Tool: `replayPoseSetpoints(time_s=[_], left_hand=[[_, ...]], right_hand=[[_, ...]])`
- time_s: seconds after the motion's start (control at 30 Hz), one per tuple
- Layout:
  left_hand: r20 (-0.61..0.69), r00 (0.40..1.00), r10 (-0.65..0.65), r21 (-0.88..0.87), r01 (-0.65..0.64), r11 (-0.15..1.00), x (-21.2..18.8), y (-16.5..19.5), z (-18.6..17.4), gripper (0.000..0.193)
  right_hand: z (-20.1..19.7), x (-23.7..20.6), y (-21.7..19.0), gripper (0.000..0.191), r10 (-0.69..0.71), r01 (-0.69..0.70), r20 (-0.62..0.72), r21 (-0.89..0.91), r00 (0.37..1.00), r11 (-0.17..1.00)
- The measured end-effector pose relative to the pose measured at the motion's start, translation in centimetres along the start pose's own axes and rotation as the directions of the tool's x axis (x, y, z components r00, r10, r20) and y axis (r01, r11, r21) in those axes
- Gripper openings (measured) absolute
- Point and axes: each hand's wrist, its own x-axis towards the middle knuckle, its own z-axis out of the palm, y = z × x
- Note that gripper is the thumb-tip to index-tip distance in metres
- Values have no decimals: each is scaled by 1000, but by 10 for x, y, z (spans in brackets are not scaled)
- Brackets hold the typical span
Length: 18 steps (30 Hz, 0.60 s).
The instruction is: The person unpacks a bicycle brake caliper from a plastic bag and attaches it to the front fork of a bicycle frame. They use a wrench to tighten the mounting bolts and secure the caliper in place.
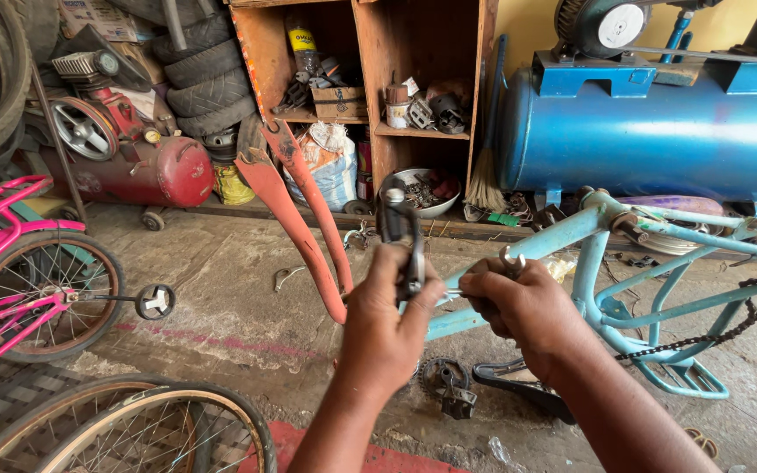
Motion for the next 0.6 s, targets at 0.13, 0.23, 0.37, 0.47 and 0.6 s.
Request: replayPoseSetpoints(time_s=[0.13, 0.23, 0.37, 0.47, 0.6], left_hand=[[23, 976, 215, -20, -215, 976, -5, 5, 2, 17], [41, 986, 164, -58, -162, 985, -4, 7, 4, 17], [-38, 999, 38, -112, -42, 993, -1, 6, 4, 18], [-111, 991, 74, -87, -84, 993, 2, 3, 0, 19], [-116, 993, 21, -126, -35, 991, 2, 2, -2, 19]], right_hand=[[1, 5, 1, 19, 232, -218, -67, 165, 970, 962], [4, 4, -1, 29, 290, -259, -93, 252, 952, 932], [3, -3, -10, 52, 114, -85, -205, 145, 972, 986], [0, -12, -16, 42, -78, 85, -97, 66, 992, 994], [4, -15, -16, 39, -157, 141, -40, -276, 987, 951]])
